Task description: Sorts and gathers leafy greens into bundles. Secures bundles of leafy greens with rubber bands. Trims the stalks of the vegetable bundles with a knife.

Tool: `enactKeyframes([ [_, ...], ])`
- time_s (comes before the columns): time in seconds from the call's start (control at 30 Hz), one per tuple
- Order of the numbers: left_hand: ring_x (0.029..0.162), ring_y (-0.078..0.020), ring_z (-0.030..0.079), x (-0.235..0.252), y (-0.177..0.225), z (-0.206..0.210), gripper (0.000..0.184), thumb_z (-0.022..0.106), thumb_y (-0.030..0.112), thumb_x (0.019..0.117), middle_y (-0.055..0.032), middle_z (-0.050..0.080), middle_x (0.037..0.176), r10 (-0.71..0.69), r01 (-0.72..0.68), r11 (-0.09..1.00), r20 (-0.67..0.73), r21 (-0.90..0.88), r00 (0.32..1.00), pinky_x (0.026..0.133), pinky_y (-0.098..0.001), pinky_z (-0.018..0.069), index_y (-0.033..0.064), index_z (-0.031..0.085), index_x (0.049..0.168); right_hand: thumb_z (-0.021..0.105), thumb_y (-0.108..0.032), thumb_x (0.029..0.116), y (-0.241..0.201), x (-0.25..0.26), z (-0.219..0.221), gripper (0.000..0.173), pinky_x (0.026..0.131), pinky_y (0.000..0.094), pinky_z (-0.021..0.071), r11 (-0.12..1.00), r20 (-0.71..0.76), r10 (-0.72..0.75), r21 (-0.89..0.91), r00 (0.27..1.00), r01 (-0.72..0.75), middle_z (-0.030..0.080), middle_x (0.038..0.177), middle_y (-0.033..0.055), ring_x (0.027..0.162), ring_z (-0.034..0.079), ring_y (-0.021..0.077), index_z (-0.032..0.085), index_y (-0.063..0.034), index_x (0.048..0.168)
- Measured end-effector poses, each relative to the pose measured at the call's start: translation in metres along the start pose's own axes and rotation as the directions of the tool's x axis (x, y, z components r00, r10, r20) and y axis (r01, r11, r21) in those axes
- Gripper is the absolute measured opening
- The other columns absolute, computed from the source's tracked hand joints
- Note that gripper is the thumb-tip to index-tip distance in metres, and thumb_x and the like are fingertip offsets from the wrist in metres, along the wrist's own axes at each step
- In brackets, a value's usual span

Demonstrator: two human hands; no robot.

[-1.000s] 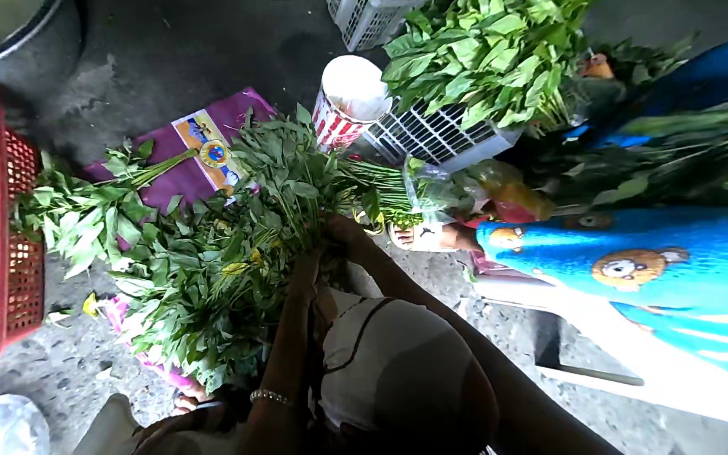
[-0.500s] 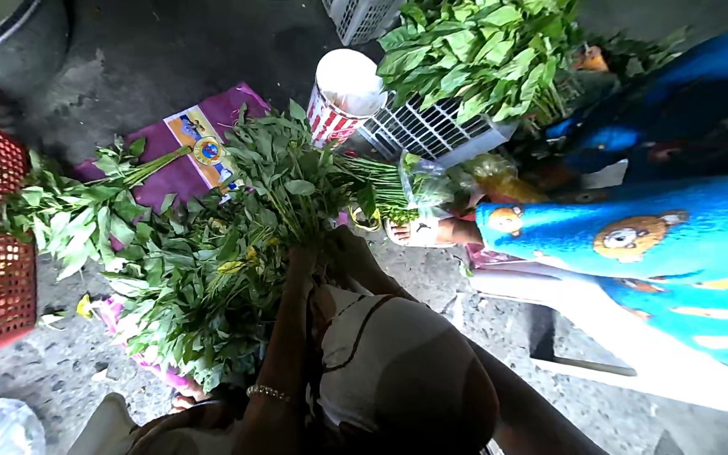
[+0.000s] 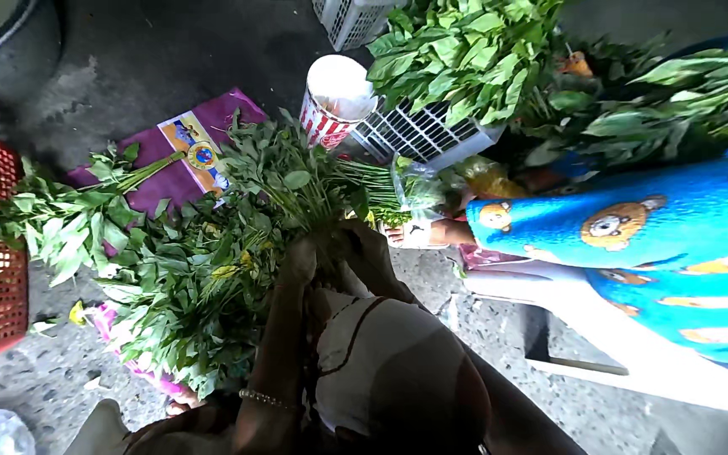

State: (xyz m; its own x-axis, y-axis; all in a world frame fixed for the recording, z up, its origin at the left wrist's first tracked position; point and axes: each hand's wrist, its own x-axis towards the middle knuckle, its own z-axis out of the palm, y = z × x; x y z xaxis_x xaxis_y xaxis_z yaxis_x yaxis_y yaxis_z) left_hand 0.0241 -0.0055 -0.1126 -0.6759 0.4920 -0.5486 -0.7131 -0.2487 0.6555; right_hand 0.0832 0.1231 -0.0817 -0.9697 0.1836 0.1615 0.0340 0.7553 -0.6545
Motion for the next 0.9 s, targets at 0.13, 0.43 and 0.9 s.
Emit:
enactKeyframes([
  [0.13,0.095,-0.0063,0.065,-0.002,0.021,0.009,0.022,0.061,0.014,0.1024,-0.0014,0.069,0.106,0.168,-0.17,0.984,0.036,0.05,0.985,0.088,-0.0281,0.055,0.0062,0.064,0.123,0.058,-0.01,0.1005,-0.007,-0.001,-0.006,0.022,0.062,0.0291,0.0543,0.999,-0.082,-0.041,-0.036,0.996,0.039,0.068,0.084,0.0128,0.064,0.062,0.0142,0.066,0.0042,0.115],
  [0.43,0.09,-0.0099,0.069,-0.012,0.082,0.006,0.034,0.041,0.028,0.1117,-0.0045,0.076,0.102,0.4,-0.397,0.909,0.003,0.124,0.917,0.081,-0.031,0.0563,0.0045,0.064,0.117,0.054,-0.013,0.1011,-0.006,-0.008,-0.012,0.024,0.062,0.0349,0.0572,0.992,0.039,-0.072,-0.098,0.997,0.075,0.071,0.082,0.0131,0.065,0.067,0.0188,0.07,0.0027,0.109],
  [0.9,0.047,-0.0013,0.048,-0.044,0.105,0.034,0.017,0.049,0.005,0.104,-0.001,0.062,0.066,0.357,-0.331,0.93,0.186,-0.157,0.915,0.043,-0.0156,0.0399,-0.004,0.063,0.11,0.057,-0.004,0.0964,-0.08,0.082,-0.064,0.021,0.069,0.0261,0.0606,0.8,-0.25,0.022,0.585,0.968,0.133,0.073,0.093,-0.0037,0.076,0.069,0.006,0.068,-0.0083,0.113],
])
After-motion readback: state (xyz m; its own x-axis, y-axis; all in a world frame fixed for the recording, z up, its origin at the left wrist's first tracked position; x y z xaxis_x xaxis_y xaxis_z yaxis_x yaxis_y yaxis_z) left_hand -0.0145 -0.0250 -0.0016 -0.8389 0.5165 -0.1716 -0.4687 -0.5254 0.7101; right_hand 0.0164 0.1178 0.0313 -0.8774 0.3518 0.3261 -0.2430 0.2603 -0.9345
